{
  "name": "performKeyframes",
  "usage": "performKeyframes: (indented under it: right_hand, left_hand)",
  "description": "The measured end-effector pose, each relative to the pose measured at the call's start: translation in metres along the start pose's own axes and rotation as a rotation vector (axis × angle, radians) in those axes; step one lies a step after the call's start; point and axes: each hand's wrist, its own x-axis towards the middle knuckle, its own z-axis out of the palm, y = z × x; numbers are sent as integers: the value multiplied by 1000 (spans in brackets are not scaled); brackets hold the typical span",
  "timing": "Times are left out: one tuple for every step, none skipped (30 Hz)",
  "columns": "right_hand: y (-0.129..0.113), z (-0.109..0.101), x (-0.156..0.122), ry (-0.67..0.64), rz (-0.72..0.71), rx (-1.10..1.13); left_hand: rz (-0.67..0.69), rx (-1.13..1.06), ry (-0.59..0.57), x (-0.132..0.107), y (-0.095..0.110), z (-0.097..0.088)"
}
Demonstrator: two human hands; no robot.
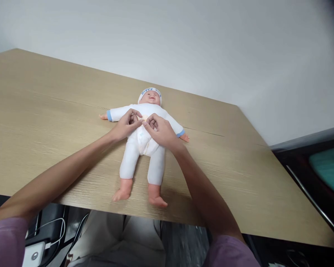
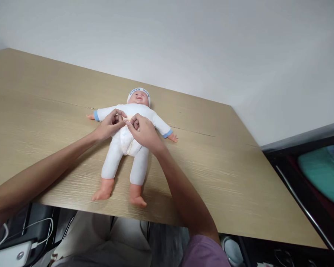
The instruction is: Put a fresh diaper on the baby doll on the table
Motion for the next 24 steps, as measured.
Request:
performKeyframes:
  right_hand:
    - [2, 2, 0, 17, 7, 7]
    - [4, 4, 1, 37, 14, 17]
    - [6, 7, 1, 58, 19, 23]
    - [7, 9, 1, 84, 17, 22]
    - [6, 11, 1, 117, 7, 9]
    - [4, 13, -1, 165, -16, -16]
    - [1, 15, -5, 225, -49, -51]
    - [-5, 16, -11, 289, -93, -88]
    - [-12, 16, -19, 344, -142, -121]
    - [-19, 16, -30, 375, -189, -140]
    - [-26, 16, -44, 369, -231, -143]
    - [-33, 15, -60, 322, -259, -131]
    - [-38, 14, -76, 241, -273, -114]
    - [-42, 13, -92, 140, -274, -100]
    - [-42, 12, -107, 36, -268, -94]
    - [-40, 11, -121, -56, -259, -98]
    - [-36, 9, -131, -123, -249, -109]
    - [-30, 8, -139, -160, -237, -122]
    - [-23, 6, -144, -167, -223, -134]
    - [-15, 5, -146, -156, -204, -144]
    - [-8, 3, -145, -131, -178, -155]
    - [-3, 2, -143, -101, -146, -168]
    - [1, 1, -140, -67, -108, -182]
    - [4, 2, -136, -34, -66, -200]
  left_hand:
    - [0, 4, 14, 0, -1, 1]
    - [-1, 7, 26, 1, -2, 1]
    - [-6, 8, 35, 2, -2, 2]
    - [-15, 12, 45, 2, -1, 3]
    - [-24, 22, 63, 1, 1, 4]
    - [-25, 46, 94, 0, 5, 5]
    - [-14, 86, 132, -4, 12, 7]
    - [10, 141, 171, -9, 20, 10]
    - [43, 203, 205, -16, 29, 13]
    - [80, 263, 224, -26, 39, 17]
    - [113, 316, 214, -38, 49, 20]
    - [138, 362, 172, -50, 58, 23]
    - [152, 408, 98, -63, 65, 25]
    - [159, 463, 1, -76, 69, 26]
    - [158, 530, -107, -88, 71, 26]
    - [152, 605, -208, -98, 70, 25]
    - [143, 678, -279, -106, 67, 22]
    - [131, 737, -315, -112, 63, 19]
    - [118, 774, -319, -116, 58, 16]
    - [104, 794, -300, -117, 54, 13]
    - [91, 803, -268, -117, 50, 10]
    - [77, 807, -233, -116, 47, 9]
    - [65, 813, -202, -113, 45, 8]
    - [55, 823, -174, -110, 44, 8]
